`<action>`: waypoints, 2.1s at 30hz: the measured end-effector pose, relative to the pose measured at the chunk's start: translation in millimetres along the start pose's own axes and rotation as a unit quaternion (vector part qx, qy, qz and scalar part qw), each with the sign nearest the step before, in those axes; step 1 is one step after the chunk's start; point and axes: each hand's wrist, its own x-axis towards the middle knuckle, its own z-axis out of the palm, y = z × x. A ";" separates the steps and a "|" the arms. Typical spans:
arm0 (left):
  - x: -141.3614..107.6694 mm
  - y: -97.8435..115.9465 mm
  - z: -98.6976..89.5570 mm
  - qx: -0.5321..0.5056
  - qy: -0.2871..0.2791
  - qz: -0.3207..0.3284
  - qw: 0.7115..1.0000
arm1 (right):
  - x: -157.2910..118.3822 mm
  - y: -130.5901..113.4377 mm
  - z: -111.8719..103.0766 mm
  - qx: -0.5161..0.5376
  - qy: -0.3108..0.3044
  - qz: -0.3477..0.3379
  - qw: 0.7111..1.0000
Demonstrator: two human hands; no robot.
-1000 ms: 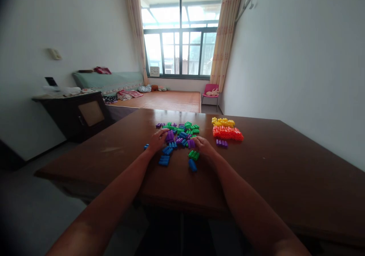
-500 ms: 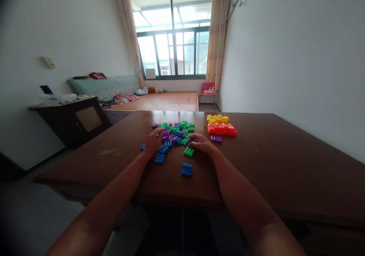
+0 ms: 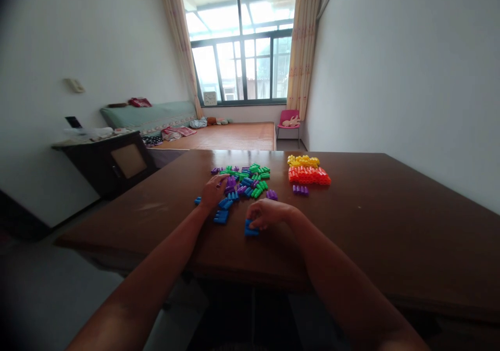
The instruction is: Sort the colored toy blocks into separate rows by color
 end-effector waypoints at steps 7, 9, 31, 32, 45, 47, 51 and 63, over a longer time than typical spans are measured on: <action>0.5 0.8 0.0 0.008 0.014 -0.007 1.000 | -2.4 46.5 -49.7 -0.159 0.445 0.041 0.880; 0.2 1.1 0.2 0.009 0.012 -0.008 1.000 | -4.7 59.3 -55.1 -0.200 0.438 0.089 0.872; 46.9 125.4 116.3 -0.057 -0.208 0.002 0.976 | -106.1 146.6 -112.3 -0.195 0.503 0.212 0.815; 47.6 128.3 126.9 -0.049 -0.223 -0.012 0.974 | -106.0 150.8 -111.0 -0.200 0.501 0.208 0.816; 51.5 115.8 151.4 -0.039 -0.334 0.003 0.942 | -111.7 167.6 -121.9 -0.072 0.430 0.166 0.884; 49.0 114.3 154.1 -0.034 -0.314 0.015 0.949 | -111.1 169.4 -120.3 -0.086 0.445 0.174 0.874; 46.0 116.8 161.6 -0.019 -0.263 0.027 0.964 | -110.2 165.3 -119.2 -0.125 0.464 0.190 0.856; 40.1 131.6 150.6 -0.026 -0.247 0.085 0.965 | -120.8 150.9 -120.4 -0.161 0.481 0.175 0.844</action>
